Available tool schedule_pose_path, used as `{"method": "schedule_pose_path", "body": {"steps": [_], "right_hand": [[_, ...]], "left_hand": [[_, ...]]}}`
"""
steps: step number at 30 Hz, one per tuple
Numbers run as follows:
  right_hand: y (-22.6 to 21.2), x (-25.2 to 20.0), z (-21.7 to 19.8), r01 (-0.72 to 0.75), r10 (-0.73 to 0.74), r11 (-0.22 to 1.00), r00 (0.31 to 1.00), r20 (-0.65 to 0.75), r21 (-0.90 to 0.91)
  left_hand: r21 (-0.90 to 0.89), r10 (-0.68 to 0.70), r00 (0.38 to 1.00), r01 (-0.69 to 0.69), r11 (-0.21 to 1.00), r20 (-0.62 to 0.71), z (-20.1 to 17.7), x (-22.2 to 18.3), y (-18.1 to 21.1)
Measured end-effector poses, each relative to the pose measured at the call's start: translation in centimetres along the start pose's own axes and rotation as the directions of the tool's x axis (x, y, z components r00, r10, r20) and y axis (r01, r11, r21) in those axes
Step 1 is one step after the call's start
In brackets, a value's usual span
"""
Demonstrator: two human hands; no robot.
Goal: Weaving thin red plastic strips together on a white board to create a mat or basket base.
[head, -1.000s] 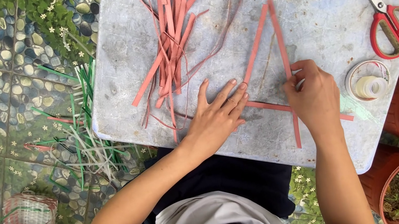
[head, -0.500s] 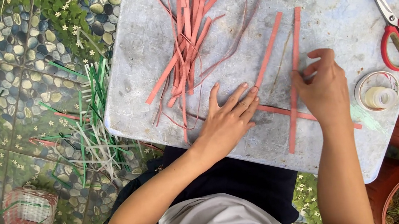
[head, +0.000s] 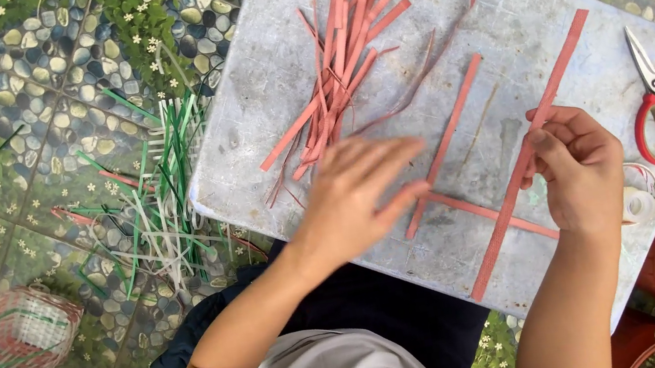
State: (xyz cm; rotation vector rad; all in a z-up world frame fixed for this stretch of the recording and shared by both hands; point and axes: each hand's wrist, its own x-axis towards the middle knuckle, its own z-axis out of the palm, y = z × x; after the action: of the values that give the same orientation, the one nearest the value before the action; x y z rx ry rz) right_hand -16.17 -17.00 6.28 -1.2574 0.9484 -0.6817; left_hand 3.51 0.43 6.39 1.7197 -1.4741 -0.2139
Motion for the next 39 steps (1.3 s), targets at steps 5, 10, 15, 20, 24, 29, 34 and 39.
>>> {"method": "schedule_pose_path", "body": {"steps": [5, 10, 15, 20, 24, 29, 34, 39], "right_hand": [[-2.0, 1.0, 6.1, 0.059, -0.066, 0.997, 0.987, 0.146, 0.048], [-2.4, -1.1, 7.9, 0.202, -0.208, 0.978, 0.940, 0.268, 0.052], [-0.2, -3.0, 6.0, 0.101, -0.088, 0.994, 0.972, 0.218, -0.049], [2.4, -4.1, 3.5, 0.153, -0.141, 0.985, 0.980, 0.143, -0.079], [2.6, -5.1, 2.7, 0.148, -0.144, 0.988, 0.986, 0.081, -0.050], [2.7, -5.0, 2.6, 0.214, -0.214, 0.977, 0.976, 0.042, -0.001], [1.7, -5.2, 3.9, 0.282, -0.283, 0.959, 0.958, 0.038, 0.010], [-0.1, -6.5, 5.9, 0.318, -0.328, 0.943, 0.938, 0.108, 0.101]], "left_hand": [[0.090, -0.250, 0.934, 0.280, 0.956, -0.255, -5.2, 3.6, -6.5], [0.138, -0.401, 0.908, 0.415, 0.899, -0.118, -4.6, 4.3, -10.4], [0.128, -0.446, 0.895, 0.444, 0.887, -0.015, -3.1, 4.7, -11.6], [-0.081, -0.521, 0.853, 0.519, 0.851, -0.011, -3.0, 4.4, -12.1], [-0.418, -0.459, 0.877, 0.368, 0.830, -0.139, -3.0, 3.9, -12.2], [-0.357, -0.156, 0.953, 0.056, 0.932, -0.258, -5.7, 3.7, -7.5], [-0.267, 0.104, 0.980, -0.146, 0.952, -0.167, -6.2, 3.1, -1.9], [-0.439, 0.286, 0.875, -0.096, 0.893, 0.391, -4.5, 1.6, 2.4]]}}
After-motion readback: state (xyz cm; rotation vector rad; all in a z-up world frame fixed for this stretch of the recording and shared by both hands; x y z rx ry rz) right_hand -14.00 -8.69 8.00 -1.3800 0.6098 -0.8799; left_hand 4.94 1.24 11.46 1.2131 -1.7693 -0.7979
